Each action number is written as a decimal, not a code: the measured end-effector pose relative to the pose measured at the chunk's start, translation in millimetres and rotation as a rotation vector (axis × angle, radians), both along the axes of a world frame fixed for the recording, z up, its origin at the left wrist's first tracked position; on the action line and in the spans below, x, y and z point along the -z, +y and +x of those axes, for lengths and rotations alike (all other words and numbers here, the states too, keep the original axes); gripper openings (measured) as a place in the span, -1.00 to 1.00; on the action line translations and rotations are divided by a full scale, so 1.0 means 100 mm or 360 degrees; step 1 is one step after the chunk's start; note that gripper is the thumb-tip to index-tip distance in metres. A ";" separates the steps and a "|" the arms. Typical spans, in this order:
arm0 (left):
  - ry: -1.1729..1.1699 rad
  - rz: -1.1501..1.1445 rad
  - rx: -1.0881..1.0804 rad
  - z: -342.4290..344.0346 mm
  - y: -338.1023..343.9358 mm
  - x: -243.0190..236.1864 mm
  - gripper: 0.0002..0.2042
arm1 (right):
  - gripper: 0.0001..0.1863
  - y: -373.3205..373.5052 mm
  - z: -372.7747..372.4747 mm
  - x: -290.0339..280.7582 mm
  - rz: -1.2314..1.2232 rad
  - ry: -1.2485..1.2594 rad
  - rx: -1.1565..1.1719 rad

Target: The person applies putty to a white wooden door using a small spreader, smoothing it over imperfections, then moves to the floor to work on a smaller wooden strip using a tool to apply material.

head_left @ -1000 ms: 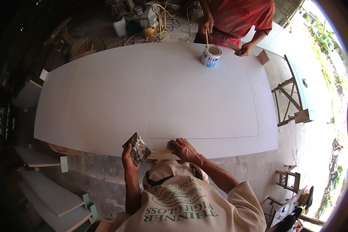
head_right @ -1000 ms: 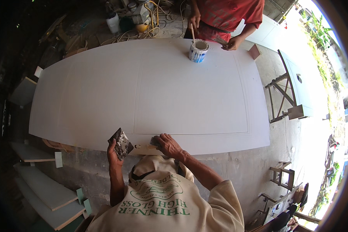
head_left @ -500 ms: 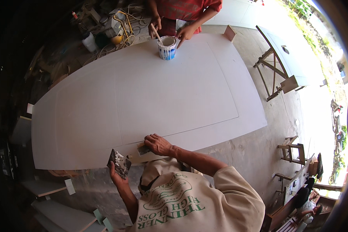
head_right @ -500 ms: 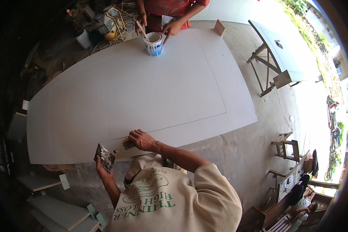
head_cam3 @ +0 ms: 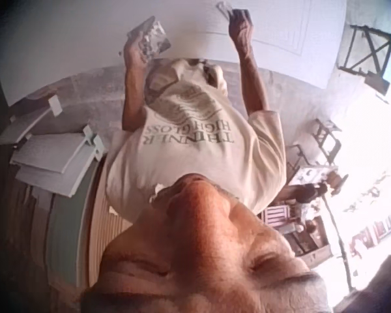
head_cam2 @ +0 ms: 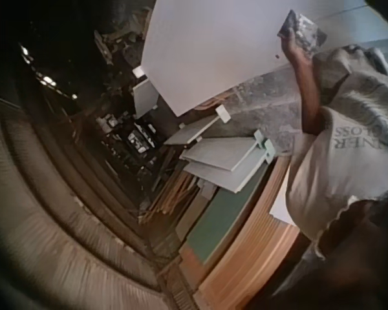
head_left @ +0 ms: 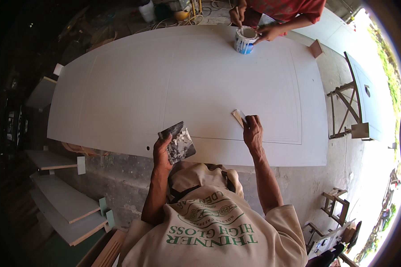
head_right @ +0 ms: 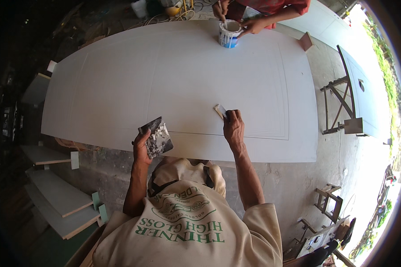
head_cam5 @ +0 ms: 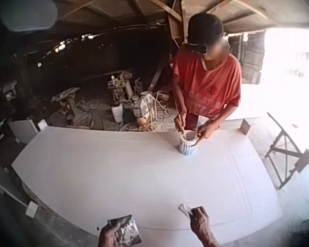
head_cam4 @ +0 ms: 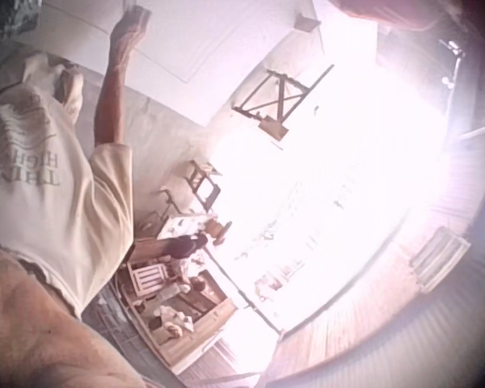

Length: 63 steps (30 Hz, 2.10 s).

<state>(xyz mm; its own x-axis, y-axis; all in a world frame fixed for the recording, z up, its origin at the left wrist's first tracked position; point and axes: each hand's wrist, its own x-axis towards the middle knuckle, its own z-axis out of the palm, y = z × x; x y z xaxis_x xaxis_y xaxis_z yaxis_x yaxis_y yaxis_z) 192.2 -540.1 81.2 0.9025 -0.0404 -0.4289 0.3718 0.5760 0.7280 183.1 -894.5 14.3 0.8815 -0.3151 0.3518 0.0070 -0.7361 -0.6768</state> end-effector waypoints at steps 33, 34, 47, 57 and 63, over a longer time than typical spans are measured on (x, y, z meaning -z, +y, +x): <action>-0.0180 -0.0143 0.0604 0.80 0.91 -0.08 -0.68 | -0.58 2.31 0.24 -1.56 -0.0737 -0.0017 -0.0962; -0.0160 -0.0105 0.0582 0.79 0.90 -0.04 -0.68 | -0.59 2.35 0.25 -1.58 -0.0745 0.0019 -0.0951; -0.0202 -0.0032 0.0564 0.81 1.06 0.10 -0.67 | -0.62 2.69 0.35 -1.46 -0.0768 0.0042 -0.0949; -0.0034 -0.0031 0.0155 0.89 1.44 0.37 -0.62 | -0.82 2.43 0.28 -1.01 0.0206 0.0343 -0.0608; -0.0049 -0.0222 -0.0115 0.89 2.02 0.35 -0.64 | -0.67 2.41 0.10 -0.49 0.0790 0.0827 -0.0140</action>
<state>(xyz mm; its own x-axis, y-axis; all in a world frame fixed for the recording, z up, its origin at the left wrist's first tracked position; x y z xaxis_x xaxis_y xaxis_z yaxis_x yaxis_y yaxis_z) 281.1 -338.4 45.7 0.9177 -0.0321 -0.3959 0.3045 0.6969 0.6494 193.4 -653.6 63.1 0.9253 -0.2491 -0.2860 -0.3617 -0.3526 -0.8631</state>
